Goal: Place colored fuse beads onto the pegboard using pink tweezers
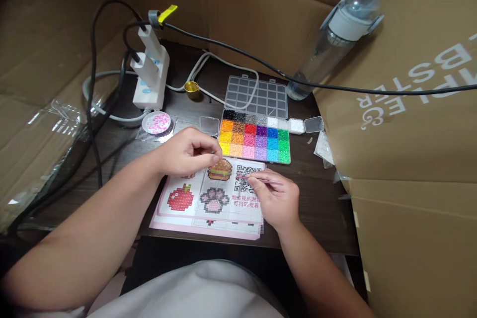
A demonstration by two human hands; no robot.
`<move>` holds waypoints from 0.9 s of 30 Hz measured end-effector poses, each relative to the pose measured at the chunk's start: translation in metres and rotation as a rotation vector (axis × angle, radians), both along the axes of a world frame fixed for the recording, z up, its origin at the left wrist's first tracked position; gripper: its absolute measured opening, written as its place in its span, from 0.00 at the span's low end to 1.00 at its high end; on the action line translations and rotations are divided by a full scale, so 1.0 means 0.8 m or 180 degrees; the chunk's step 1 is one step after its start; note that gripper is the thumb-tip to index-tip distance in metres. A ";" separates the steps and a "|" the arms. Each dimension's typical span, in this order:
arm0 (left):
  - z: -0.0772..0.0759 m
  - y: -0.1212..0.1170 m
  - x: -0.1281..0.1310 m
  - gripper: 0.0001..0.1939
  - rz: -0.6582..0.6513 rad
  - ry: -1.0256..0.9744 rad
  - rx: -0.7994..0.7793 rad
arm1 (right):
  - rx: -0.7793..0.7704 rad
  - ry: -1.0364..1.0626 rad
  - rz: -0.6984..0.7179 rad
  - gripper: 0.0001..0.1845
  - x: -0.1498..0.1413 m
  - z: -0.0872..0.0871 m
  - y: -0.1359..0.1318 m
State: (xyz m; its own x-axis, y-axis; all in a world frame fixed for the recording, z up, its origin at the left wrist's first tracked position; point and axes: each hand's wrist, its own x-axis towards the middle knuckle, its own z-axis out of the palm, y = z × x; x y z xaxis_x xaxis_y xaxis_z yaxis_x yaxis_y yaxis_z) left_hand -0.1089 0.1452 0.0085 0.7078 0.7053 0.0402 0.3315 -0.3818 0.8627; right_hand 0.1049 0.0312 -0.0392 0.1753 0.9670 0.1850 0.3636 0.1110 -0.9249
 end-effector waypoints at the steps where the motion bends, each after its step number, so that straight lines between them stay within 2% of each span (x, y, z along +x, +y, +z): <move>1: 0.000 0.000 0.000 0.06 0.0012 -0.0009 0.0000 | 0.0016 -0.0005 0.0006 0.04 0.000 0.000 0.000; 5: -0.001 0.001 0.002 0.06 0.0152 -0.0052 0.0089 | 0.0067 -0.0022 0.0007 0.05 -0.001 0.000 -0.001; 10: -0.002 0.004 0.004 0.19 0.0562 -0.0234 0.0436 | 0.0057 -0.0055 -0.0072 0.04 0.001 0.000 0.001; 13: -0.005 0.006 0.004 0.20 0.0763 -0.0426 0.0562 | 0.0091 -0.0005 -0.0135 0.03 0.003 -0.002 0.001; 19: -0.020 0.011 0.000 0.23 0.1426 -0.0884 0.0884 | 0.0161 0.0637 -0.0229 0.05 0.009 -0.008 0.003; 23: -0.022 0.014 -0.002 0.25 0.2020 -0.1228 0.1024 | 0.0564 0.1029 -0.0474 0.07 0.022 0.012 0.028; 27: -0.014 0.015 -0.005 0.26 0.2420 -0.1415 0.1140 | 0.0961 0.0776 -0.0678 0.09 0.030 0.049 0.072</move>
State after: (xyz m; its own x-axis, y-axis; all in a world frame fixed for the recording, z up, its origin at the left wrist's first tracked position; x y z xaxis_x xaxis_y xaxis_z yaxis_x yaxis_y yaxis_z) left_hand -0.1133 0.1572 -0.0028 -0.0680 0.8642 0.4986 0.2696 -0.4653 0.8431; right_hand 0.1290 0.0891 0.0004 0.4385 0.8134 0.3822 0.1828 0.3356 -0.9241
